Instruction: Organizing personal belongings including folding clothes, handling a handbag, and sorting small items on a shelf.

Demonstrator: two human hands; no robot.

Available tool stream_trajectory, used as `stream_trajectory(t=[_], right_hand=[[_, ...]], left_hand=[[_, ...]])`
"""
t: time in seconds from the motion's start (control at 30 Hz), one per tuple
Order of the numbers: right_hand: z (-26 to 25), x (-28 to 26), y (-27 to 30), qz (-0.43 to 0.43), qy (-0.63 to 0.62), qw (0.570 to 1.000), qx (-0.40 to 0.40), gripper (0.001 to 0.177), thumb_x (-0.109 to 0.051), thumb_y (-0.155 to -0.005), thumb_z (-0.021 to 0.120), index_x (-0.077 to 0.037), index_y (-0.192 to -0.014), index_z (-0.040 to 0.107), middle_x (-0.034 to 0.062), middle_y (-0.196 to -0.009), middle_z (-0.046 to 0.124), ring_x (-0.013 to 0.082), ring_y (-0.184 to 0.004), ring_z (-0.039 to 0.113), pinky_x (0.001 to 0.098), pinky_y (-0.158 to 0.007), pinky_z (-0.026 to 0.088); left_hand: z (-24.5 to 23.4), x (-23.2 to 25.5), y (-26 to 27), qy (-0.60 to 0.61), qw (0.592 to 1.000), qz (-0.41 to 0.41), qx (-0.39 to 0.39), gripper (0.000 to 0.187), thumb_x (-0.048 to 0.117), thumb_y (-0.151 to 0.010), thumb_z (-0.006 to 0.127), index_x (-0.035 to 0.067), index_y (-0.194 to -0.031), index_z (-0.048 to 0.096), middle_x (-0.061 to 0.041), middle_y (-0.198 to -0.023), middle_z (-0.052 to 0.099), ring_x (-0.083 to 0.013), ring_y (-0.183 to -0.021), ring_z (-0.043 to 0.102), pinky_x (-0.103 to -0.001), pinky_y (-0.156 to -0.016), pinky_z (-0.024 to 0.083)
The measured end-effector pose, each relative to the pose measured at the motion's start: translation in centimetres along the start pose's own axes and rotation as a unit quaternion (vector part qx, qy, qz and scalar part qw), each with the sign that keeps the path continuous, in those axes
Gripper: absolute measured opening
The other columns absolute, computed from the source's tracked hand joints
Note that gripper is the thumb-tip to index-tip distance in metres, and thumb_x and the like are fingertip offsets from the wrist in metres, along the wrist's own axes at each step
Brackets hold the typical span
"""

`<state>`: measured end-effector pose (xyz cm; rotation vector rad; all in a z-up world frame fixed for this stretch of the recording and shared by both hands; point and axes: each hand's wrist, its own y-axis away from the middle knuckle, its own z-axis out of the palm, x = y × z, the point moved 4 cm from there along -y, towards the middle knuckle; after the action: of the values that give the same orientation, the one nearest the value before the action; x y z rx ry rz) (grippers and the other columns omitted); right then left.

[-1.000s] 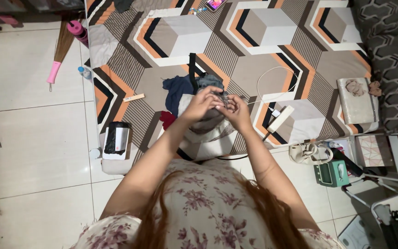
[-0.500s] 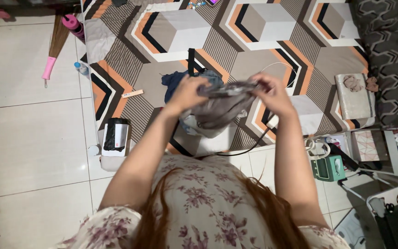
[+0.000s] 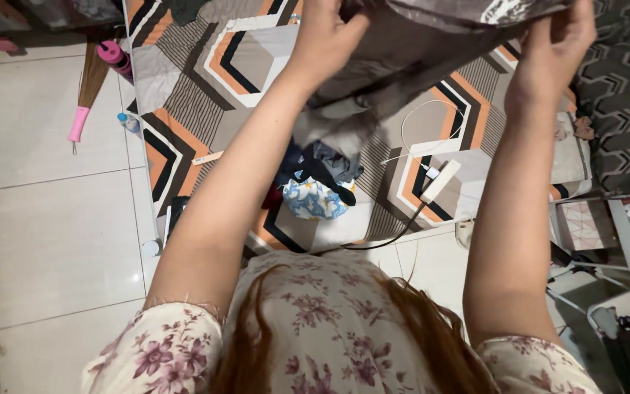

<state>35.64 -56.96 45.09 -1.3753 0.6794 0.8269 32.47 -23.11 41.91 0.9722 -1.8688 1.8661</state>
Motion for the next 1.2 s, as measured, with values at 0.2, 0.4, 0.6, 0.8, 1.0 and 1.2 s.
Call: stream_trajectory(t=[0.2, 0.4, 0.6, 0.8, 1.0, 1.2], right_hand=[[-0.1, -0.1, 0.1, -0.013, 0.013, 0.999, -0.041, 0.014, -0.003, -0.125, 0.063, 0.000, -0.138, 0.062, -0.0001, -0.105, 0.065, 0.0077, -0.090, 0.056, 0.0242, -0.077, 0.044], [2.9, -1.5, 1.3, 0.009, 0.003, 0.999, -0.046, 0.024, -0.010, -0.118, 0.062, -0.003, -0.140, 0.057, 0.0007, -0.120, 0.068, 0.0109, -0.108, 0.065, 0.0272, -0.096, 0.056], [5.3, -1.6, 4.0, 0.131, -0.209, 0.950, -0.190, 0.017, -0.010, -0.113, 0.059, -0.011, -0.130, 0.056, 0.0046, -0.123, 0.069, 0.0168, -0.112, 0.069, 0.0327, -0.098, 0.060], [9.9, -1.2, 5.0, 0.142, -0.420, 0.851, -0.280, 0.025, -0.010, -0.102, 0.063, -0.012, -0.126, 0.058, 0.0064, -0.120, 0.070, 0.0168, -0.104, 0.070, 0.0298, -0.090, 0.060], [14.1, -0.9, 5.1, 0.131, -0.369, 0.895, -0.215, 0.026, -0.009, -0.110, 0.066, -0.008, -0.134, 0.056, 0.0069, -0.125, 0.067, 0.0154, -0.115, 0.066, 0.0275, -0.099, 0.057], [14.5, 0.2, 5.2, 0.084, -0.307, 0.930, -0.186, 0.042, -0.007, -0.111, 0.069, -0.011, -0.148, 0.049, 0.0075, -0.141, 0.059, 0.0170, -0.127, 0.061, 0.0282, -0.112, 0.051]], left_hand=[[-0.1, 0.5, 0.4, 0.001, 1.000, -0.003, 0.018, 0.019, -0.004, -0.088, 0.065, -0.003, -0.106, 0.059, -0.009, -0.083, 0.060, -0.0167, -0.077, 0.055, -0.034, -0.070, 0.044], [-0.4, 1.3, 1.3, 0.061, 0.997, -0.045, 0.027, 0.015, -0.004, -0.097, 0.063, 0.000, -0.111, 0.062, -0.007, -0.089, 0.066, -0.0144, -0.083, 0.062, -0.031, -0.077, 0.050], [1.0, -0.5, 5.0, 0.253, 0.963, -0.098, 0.008, 0.035, 0.001, -0.107, 0.061, 0.003, -0.140, 0.050, -0.007, -0.132, 0.063, -0.0165, -0.125, 0.059, -0.032, -0.112, 0.045], [7.3, -0.5, 5.1, 0.358, 0.918, -0.167, -0.033, 0.033, 0.004, -0.109, 0.059, 0.002, -0.142, 0.054, -0.009, -0.136, 0.065, -0.0208, -0.129, 0.060, -0.037, -0.117, 0.047], [9.5, -0.5, 4.1, 0.366, 0.925, -0.104, 0.025, 0.035, 0.002, -0.110, 0.055, 0.005, -0.145, 0.051, -0.008, -0.136, 0.063, -0.0183, -0.130, 0.057, -0.036, -0.119, 0.042], [9.3, 2.4, 4.8, 0.267, 0.963, -0.022, 0.040, 0.035, 0.004, -0.113, 0.049, 0.008, -0.148, 0.046, -0.005, -0.144, 0.053, -0.0160, -0.139, 0.046, -0.032, -0.124, 0.033]])
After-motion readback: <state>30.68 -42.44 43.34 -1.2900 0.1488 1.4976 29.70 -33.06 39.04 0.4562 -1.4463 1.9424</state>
